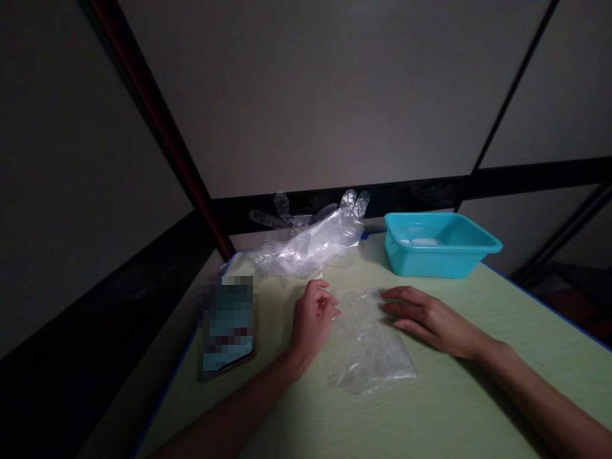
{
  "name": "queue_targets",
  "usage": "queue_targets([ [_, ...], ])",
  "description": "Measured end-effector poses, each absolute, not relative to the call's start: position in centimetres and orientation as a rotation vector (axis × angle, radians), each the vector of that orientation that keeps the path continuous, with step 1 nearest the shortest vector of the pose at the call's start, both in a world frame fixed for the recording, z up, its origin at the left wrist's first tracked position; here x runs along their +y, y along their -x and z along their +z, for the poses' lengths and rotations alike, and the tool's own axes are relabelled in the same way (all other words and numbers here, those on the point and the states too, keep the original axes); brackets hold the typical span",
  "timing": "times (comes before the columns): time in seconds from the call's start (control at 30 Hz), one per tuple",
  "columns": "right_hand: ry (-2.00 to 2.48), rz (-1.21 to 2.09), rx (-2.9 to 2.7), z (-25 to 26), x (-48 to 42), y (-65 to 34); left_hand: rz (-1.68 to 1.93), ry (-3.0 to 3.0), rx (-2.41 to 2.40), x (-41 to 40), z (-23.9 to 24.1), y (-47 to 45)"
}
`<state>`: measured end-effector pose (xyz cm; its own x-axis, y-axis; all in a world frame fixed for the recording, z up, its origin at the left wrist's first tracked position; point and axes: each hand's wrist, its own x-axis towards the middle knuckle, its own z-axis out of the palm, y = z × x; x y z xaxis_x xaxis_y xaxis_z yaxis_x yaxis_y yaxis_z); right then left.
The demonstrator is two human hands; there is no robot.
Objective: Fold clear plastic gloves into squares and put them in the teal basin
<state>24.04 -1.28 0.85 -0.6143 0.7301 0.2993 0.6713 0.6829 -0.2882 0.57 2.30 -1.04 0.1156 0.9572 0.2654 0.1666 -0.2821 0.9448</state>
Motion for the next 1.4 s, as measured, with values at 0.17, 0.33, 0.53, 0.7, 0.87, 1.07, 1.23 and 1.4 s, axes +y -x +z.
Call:
queue_targets([
  [0.17,1.132,0.173,-2.515,0.9,-1.2,-23.9,1.186,-1.675,1.121,2.4,-1.4,-0.6],
  [0.33,1.157,0.165,-2.512,0.7,-1.0,-24.0,1.119,-1.76,1.124,2.2,-1.5,-0.6],
  [0.53,1.202,0.202,-2.451,0.3,-1.0,-23.9,1.047,-1.887,1.106,1.9,-1.3,-0.6],
  [0.7,1.193,0.222,-2.438,0.3,-1.0,-23.7,1.014,-1.917,1.113,1.7,-1.2,-0.6],
  [0.87,1.204,0.224,-2.436,0.0,-0.8,-23.6,0.991,-1.941,1.099,1.5,-1.1,-0.6],
  [1.07,1.218,0.233,-2.473,0.1,-0.9,-23.5,0.963,-1.932,1.064,1.4,-0.9,-0.7],
  [1.23,1.21,0.25,-2.454,0.1,-0.8,-23.5,1.022,-1.873,1.053,1.5,-0.8,-0.7],
  [1.4,1.211,0.237,-2.461,-0.1,-0.8,-23.7,1.105,-1.706,1.103,1.9,-0.8,-0.7],
])
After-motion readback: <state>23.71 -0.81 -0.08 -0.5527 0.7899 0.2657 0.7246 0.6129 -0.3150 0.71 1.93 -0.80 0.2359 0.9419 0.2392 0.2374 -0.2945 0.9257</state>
